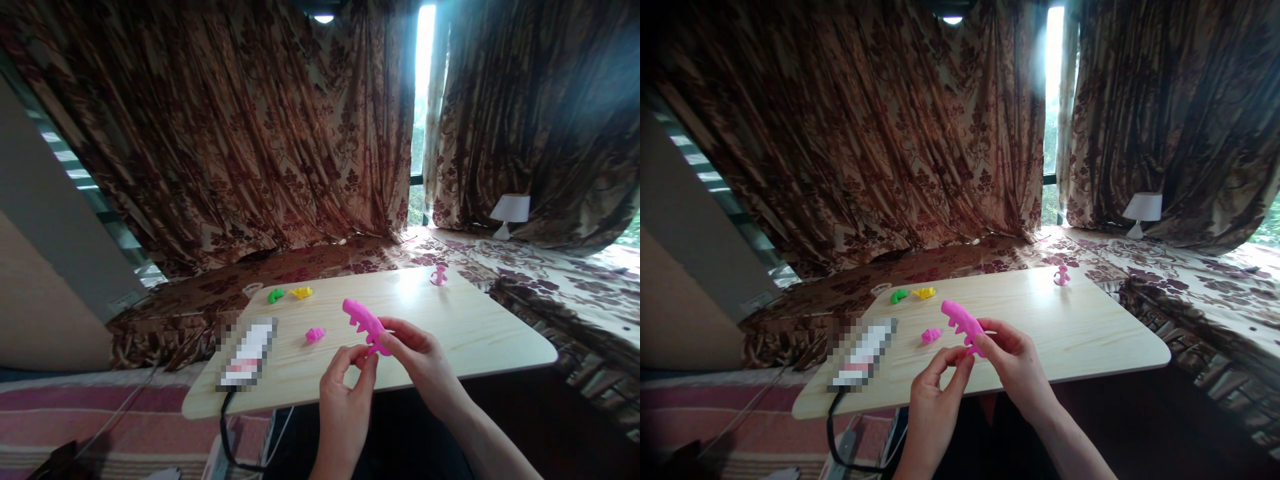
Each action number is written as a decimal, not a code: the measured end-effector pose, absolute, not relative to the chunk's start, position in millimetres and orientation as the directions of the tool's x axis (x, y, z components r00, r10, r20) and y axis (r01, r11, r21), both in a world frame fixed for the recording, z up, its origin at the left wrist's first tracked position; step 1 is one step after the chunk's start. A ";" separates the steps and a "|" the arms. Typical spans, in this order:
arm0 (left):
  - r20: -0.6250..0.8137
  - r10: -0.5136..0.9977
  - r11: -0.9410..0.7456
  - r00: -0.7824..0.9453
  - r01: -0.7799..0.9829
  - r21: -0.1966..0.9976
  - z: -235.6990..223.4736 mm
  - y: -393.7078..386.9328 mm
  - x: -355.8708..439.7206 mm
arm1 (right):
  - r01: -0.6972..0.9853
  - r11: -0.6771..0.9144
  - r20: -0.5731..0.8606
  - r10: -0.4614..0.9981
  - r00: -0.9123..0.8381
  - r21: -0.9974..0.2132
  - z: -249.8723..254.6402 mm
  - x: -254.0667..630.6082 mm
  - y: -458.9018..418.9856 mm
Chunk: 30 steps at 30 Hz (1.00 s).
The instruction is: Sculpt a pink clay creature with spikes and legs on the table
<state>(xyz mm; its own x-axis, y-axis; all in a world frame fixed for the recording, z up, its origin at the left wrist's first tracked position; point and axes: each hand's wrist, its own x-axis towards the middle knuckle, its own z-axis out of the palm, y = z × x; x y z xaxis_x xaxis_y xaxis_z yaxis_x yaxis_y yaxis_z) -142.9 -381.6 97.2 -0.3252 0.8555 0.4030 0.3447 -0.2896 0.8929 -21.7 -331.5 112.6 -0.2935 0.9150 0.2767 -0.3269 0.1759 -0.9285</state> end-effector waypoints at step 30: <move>0.612 0.716 -0.346 -0.337 0.590 0.729 85.5 -383.2 -145.6 | -0.477 0.096 0.214 0.957 -0.198 -0.873 100.8 -30.1 -330.6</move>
<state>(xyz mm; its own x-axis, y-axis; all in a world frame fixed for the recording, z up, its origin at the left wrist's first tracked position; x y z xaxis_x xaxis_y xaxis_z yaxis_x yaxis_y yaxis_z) -145.6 -383.2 85.5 -0.3366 0.7159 0.6117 0.5904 -0.3456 0.7294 -30.1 -330.6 100.8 -0.1979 0.9567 0.2136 -0.4773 0.0963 -0.8735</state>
